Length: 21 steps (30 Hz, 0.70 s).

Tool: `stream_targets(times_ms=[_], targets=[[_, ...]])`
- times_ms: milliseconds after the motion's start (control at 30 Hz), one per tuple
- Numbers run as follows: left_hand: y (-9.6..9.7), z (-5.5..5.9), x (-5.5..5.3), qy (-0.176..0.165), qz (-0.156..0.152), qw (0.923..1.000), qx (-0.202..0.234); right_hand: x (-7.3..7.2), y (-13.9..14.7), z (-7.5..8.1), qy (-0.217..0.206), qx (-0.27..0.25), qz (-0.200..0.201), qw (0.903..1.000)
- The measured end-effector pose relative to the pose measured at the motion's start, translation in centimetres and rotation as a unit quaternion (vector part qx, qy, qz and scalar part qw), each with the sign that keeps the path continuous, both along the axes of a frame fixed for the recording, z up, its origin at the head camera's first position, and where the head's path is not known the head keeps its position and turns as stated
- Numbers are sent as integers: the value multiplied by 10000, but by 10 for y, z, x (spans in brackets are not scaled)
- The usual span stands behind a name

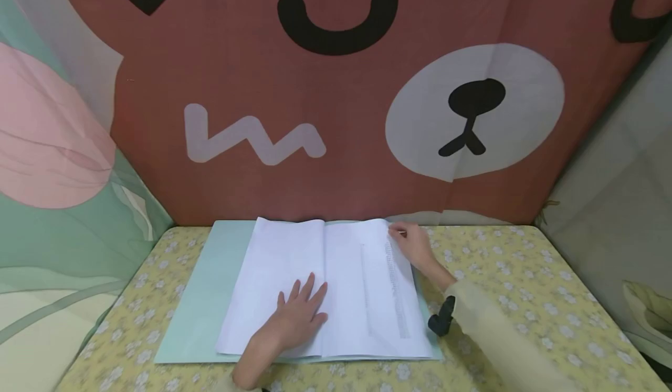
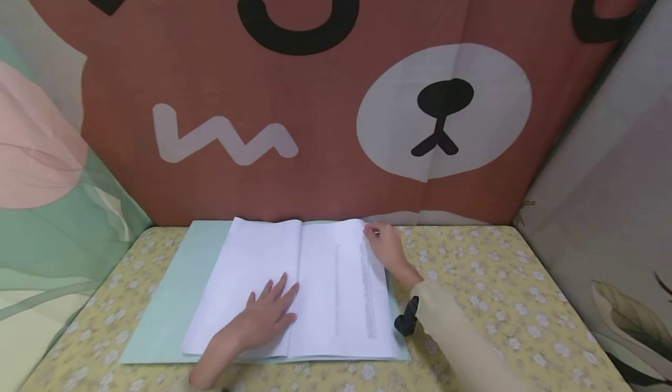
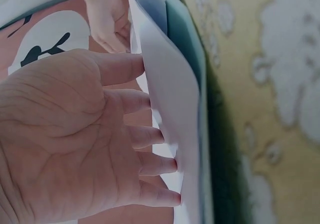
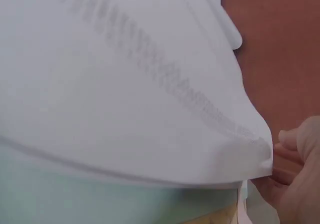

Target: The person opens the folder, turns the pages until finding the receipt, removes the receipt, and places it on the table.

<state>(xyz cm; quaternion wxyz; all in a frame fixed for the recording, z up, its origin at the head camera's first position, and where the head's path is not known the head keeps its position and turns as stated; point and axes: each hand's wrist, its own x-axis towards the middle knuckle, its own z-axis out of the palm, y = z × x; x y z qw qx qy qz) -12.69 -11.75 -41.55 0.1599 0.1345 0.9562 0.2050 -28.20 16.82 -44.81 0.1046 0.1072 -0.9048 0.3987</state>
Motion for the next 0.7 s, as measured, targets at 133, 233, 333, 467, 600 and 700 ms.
stream_targets(times_ms=[133, 233, 333, 467, 600, 700], targets=[[2, 2, -3, 12, -88, 9999, -66, -4, -2, 7, -485, -234, -581, 9969], [3, 2, -3, 3, -107, 9999, -74, -6, -5, 10, -857, -313, -796, 9926], [3, 1, -3, 31, -105, 9999, -58, -8, -8, 11, -1060, -439, -882, 9895], [3, 0, -2, 57, -109, 9999, -98, -9, -10, 13, -1259, -634, -940, 9855], [1, 0, 0, 145, -118, 9997, -150, -11, -13, 15, -1380, -793, -989, 9823], [0, 0, 1, 204, -103, 9996, -178, -12, -15, 16, -1508, -986, -1092, 9776]])
